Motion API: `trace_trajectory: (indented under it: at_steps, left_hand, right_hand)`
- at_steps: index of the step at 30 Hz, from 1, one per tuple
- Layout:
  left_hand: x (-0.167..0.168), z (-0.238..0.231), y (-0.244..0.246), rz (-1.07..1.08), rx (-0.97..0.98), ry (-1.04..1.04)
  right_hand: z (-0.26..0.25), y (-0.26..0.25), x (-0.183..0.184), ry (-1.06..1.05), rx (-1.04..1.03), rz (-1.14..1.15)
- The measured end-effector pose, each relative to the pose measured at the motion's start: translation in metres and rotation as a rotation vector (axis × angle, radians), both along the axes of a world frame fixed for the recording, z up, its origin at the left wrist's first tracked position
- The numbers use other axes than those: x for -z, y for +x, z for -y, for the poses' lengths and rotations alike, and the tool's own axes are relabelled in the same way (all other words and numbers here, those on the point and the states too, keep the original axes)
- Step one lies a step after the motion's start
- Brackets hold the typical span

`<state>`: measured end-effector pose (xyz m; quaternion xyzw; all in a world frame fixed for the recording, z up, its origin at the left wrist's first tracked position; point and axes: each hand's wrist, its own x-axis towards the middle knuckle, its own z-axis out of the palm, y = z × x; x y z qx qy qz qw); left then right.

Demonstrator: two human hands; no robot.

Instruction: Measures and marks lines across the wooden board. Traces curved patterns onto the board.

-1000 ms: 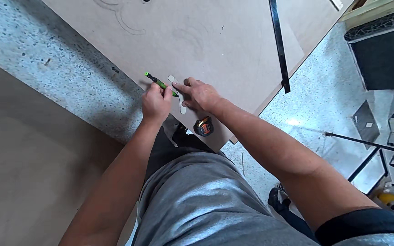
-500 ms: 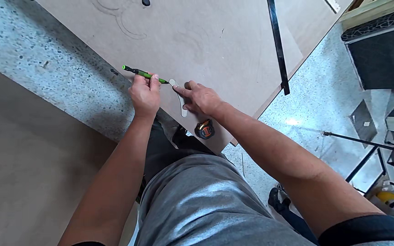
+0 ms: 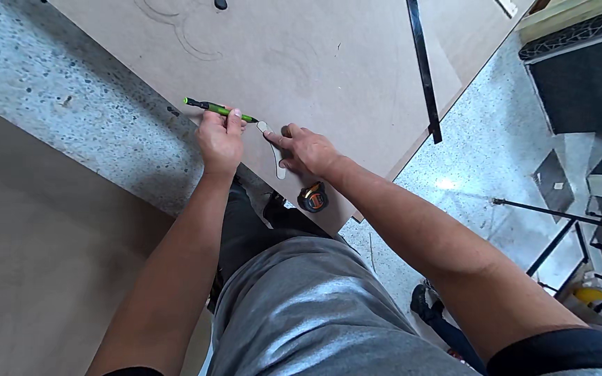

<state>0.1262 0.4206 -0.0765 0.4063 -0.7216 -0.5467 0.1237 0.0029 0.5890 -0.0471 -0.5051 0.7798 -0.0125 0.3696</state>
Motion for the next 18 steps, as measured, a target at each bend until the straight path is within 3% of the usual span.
trace_trajectory:
  at_steps: [9, 18]
  left_hand:
    - [-0.011, 0.014, -0.02, 0.15, 0.2, 0.024]
    - [-0.011, 0.023, -0.014, 0.183, 0.147, 0.011]
  right_hand:
    - [0.0, 0.001, 0.0, 0.0, 0.004, -0.003]
    - [0.0, -0.001, 0.001, -0.013, 0.001, 0.001]
